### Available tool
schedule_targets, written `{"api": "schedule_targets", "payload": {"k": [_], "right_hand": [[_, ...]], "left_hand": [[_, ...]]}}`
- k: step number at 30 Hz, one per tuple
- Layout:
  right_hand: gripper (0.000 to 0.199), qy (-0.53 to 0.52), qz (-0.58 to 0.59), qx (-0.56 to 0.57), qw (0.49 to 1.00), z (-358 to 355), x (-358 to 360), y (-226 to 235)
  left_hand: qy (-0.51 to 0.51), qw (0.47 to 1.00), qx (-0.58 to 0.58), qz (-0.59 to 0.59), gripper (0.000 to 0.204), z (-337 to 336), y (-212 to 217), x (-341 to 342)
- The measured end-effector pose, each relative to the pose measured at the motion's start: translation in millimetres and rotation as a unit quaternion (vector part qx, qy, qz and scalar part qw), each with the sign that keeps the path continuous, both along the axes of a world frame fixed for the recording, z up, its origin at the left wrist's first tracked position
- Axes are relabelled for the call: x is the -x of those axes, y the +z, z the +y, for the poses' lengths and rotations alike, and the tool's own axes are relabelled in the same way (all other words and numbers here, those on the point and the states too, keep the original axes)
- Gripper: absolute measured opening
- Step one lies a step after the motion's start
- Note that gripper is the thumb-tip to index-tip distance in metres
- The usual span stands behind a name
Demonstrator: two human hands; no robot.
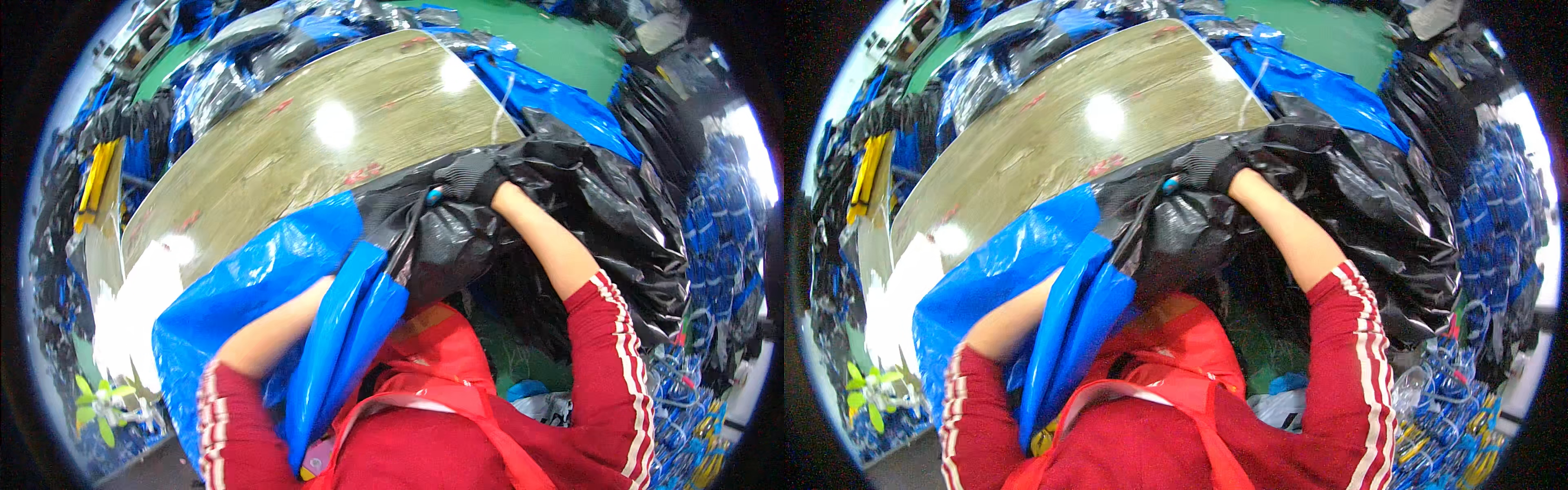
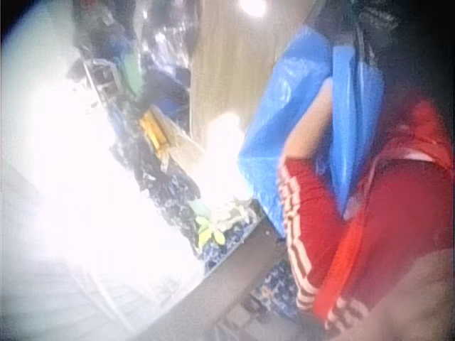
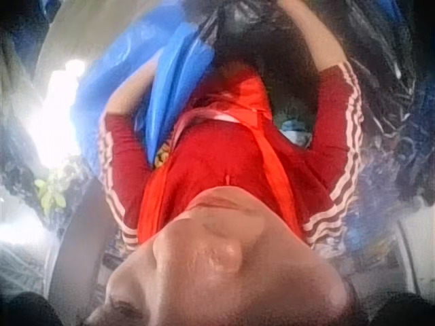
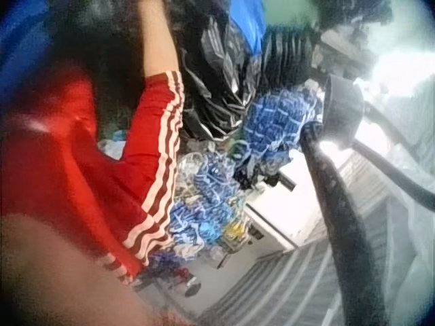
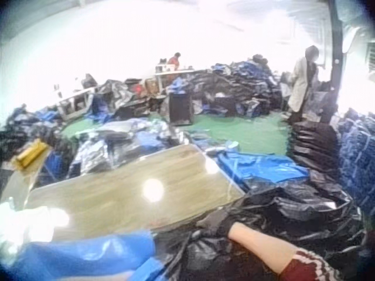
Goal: The person repeatedly folds blue and black tarps and places them into clear plastic bags on a table. The person handles each tarp one at a time, folds it, and inserts it into a bag, repeating the cycle throughout the clip.
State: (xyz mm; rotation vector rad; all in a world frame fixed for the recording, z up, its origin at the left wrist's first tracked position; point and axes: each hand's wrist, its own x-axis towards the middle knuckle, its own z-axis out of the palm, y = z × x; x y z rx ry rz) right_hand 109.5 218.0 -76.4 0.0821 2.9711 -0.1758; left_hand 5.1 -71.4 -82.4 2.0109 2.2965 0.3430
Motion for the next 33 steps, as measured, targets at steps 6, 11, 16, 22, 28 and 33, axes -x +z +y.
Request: {"api": "schedule_targets", "payload": {"k": [6,11,16,22,28,33], "right_hand": [[0.049,-0.140,-0.044,-0.009,0.989,7,-2,11],[0.039,-0.134,-0.036,0.015,0.990,10,2,3],[0.055,-0.161,-0.064,0.000,0.985,12,3,3],[0.057,-0.211,0.012,0.007,0.977,16,-5,10],[0.045,-0.146,-0.034,-0.090,0.985,4,-12,3],[0.056,-0.132,-0.024,-0.136,0.982,3,-11,-1]], "left_hand": [[-0.002,0.975,0.108,-0.194,0.046,-209,30,50],[0.315,0.857,0.300,-0.277,0.049,-399,58,35],[0.363,0.809,0.419,-0.198,0.046,-426,62,8],[0.572,0.641,-0.438,-0.265,0.031,-409,-22,31],[0.648,0.750,-0.106,-0.075,0.065,-368,3,49],[0.324,0.902,-0.082,0.275,0.049,-303,42,66]]}}
